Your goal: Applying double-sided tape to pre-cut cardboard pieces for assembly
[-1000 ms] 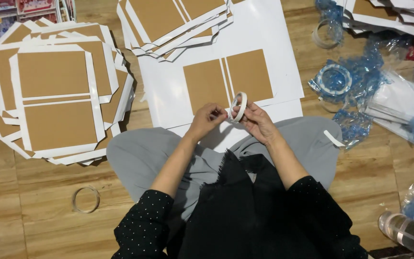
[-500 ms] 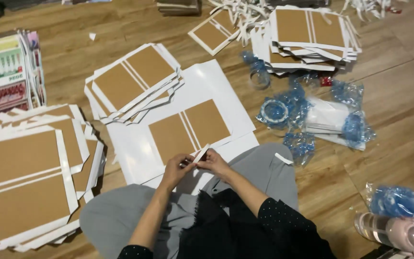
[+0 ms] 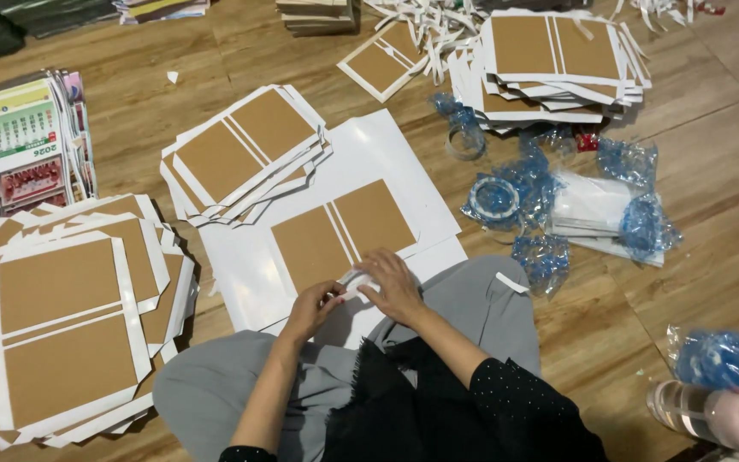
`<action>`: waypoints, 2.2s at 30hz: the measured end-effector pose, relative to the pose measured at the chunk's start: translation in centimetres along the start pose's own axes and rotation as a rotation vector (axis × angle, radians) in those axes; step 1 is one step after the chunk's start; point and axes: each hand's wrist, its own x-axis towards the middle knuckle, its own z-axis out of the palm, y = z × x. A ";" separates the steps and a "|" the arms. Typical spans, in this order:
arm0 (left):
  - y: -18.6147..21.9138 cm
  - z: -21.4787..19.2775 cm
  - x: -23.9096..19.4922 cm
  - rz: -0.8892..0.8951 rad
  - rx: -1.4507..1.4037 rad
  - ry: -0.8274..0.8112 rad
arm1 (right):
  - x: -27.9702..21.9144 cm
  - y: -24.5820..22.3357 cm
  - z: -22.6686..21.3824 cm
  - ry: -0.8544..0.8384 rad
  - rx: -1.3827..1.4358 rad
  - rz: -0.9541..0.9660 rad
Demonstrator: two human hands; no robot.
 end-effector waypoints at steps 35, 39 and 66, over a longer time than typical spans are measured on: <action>-2.7 1.2 2.3 0.036 -0.232 0.337 | 0.2 -1.1 4.7 0.006 0.104 0.259; -1.2 0.7 1.7 0.010 -0.261 0.299 | 0.1 -1.7 4.0 -0.003 0.098 0.269; -2.1 1.6 2.3 -0.252 -0.436 0.267 | 1.8 0.4 -0.4 -0.098 0.089 0.335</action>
